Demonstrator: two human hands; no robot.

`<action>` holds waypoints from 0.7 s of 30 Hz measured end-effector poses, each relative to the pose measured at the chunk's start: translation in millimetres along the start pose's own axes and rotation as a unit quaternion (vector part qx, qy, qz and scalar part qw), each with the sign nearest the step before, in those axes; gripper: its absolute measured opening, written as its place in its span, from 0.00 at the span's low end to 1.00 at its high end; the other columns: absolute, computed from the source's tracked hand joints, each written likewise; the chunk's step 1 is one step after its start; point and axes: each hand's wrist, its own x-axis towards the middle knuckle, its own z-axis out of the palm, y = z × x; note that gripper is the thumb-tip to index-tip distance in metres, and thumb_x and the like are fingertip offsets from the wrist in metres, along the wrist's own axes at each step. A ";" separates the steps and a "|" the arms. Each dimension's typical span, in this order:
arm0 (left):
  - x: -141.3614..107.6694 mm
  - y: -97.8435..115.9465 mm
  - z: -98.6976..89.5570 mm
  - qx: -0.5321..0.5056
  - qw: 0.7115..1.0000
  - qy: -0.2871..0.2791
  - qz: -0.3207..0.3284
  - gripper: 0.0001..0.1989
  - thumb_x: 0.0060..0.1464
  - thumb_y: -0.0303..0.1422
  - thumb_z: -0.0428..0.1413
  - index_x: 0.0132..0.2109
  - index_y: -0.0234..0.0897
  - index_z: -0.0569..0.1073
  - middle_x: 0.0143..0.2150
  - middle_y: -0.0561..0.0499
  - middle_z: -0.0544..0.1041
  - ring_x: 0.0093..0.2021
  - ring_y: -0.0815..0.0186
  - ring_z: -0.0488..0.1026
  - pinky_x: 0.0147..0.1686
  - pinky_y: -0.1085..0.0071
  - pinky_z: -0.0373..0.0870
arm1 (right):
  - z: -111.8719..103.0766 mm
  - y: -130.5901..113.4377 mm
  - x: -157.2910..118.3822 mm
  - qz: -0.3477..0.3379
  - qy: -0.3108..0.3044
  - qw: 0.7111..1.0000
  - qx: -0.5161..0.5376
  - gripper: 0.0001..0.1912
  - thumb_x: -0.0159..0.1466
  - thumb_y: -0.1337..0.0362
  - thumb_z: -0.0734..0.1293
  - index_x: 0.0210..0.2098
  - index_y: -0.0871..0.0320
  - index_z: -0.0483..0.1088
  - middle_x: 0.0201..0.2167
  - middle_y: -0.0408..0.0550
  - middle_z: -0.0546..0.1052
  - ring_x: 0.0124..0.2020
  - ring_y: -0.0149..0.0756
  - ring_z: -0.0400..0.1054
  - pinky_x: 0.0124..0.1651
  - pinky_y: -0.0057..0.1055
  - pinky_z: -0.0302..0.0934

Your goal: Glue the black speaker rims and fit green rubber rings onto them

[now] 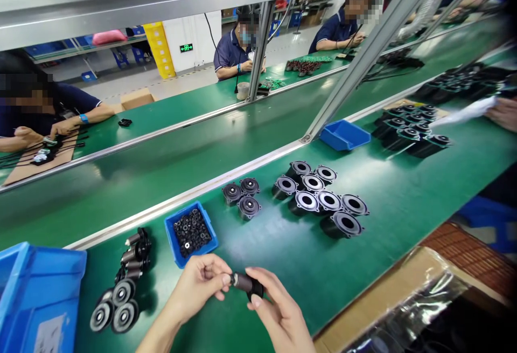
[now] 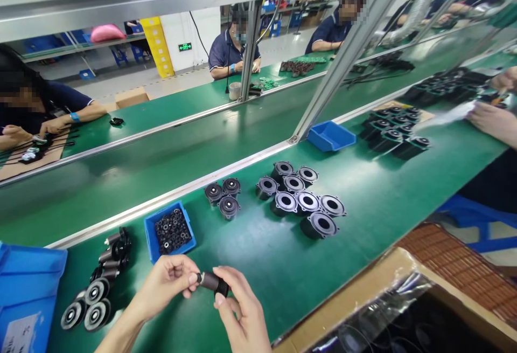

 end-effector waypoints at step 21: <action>75.1 6.8 117.2 0.215 0.921 0.006 0.324 0.10 0.60 0.38 0.58 0.46 0.44 0.81 0.37 0.44 0.79 0.33 0.65 0.76 0.32 0.71 0.74 | -87.4 -2.6 18.7 0.141 0.121 0.936 0.299 0.21 0.57 0.47 0.73 0.43 0.54 0.76 0.38 0.51 0.77 0.34 0.38 0.72 0.31 0.30 0.67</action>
